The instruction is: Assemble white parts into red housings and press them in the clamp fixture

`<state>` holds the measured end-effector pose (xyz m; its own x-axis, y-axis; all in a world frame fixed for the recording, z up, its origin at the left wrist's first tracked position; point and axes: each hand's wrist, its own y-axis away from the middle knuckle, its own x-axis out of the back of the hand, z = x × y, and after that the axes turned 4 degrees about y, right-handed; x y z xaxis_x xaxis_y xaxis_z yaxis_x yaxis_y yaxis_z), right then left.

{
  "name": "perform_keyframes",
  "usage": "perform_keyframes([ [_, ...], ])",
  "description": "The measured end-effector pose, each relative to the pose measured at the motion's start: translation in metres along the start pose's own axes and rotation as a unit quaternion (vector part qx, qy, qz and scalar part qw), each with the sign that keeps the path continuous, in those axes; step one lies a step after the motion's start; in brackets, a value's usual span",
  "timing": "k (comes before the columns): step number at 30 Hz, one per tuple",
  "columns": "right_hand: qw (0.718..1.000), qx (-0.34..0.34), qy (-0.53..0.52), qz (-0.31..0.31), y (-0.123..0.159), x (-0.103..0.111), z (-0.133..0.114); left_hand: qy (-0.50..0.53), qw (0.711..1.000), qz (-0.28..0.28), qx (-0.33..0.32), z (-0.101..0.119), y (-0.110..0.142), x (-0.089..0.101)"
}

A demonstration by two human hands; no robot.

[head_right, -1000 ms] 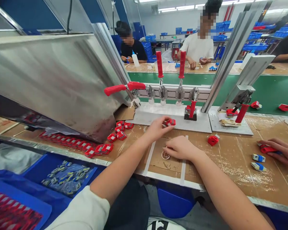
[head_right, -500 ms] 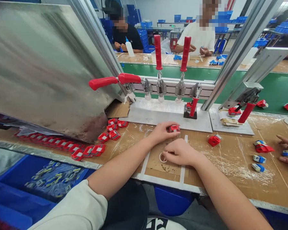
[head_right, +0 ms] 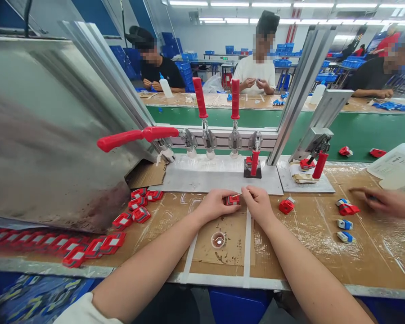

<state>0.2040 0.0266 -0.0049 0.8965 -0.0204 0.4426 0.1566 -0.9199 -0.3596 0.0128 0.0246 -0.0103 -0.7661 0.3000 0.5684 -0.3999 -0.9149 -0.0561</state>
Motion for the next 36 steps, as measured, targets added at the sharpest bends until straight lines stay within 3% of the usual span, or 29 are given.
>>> perform_keyframes([
  [12, 0.999, 0.0, -0.021, -0.044, 0.0, -0.004, 0.004, 0.001, 1.0, -0.012, 0.014, 0.002, -0.002, 0.001],
  [17, 0.999, 0.019, -0.006, -0.03, 0.0, -0.006, 0.008, -0.001, 1.0, -0.008, 0.007, 0.003, -0.001, 0.002],
  [25, 0.99, 0.076, 0.119, 0.016, 0.0, 0.001, 0.014, -0.013, 1.0, 0.007, 0.008, 0.006, 0.001, 0.002],
  [29, 0.99, 0.103, 0.097, 0.024, 0.003, 0.005, 0.003, -0.01, 1.0, 0.015, -0.001, -0.001, -0.002, 0.0],
  [31, 0.99, 0.129, 0.046, -0.015, 0.01, 0.006, -0.008, 0.004, 1.0, 0.027, -0.007, -0.004, -0.003, -0.001],
  [33, 0.978, 0.173, 0.005, -0.116, 0.018, 0.006, -0.02, 0.005, 0.999, 0.033, -0.012, -0.005, -0.004, -0.003],
  [36, 0.934, 0.225, 0.008, -0.278, 0.028, -0.001, -0.03, -0.019, 0.999, 0.025, -0.021, -0.007, -0.005, -0.005],
])
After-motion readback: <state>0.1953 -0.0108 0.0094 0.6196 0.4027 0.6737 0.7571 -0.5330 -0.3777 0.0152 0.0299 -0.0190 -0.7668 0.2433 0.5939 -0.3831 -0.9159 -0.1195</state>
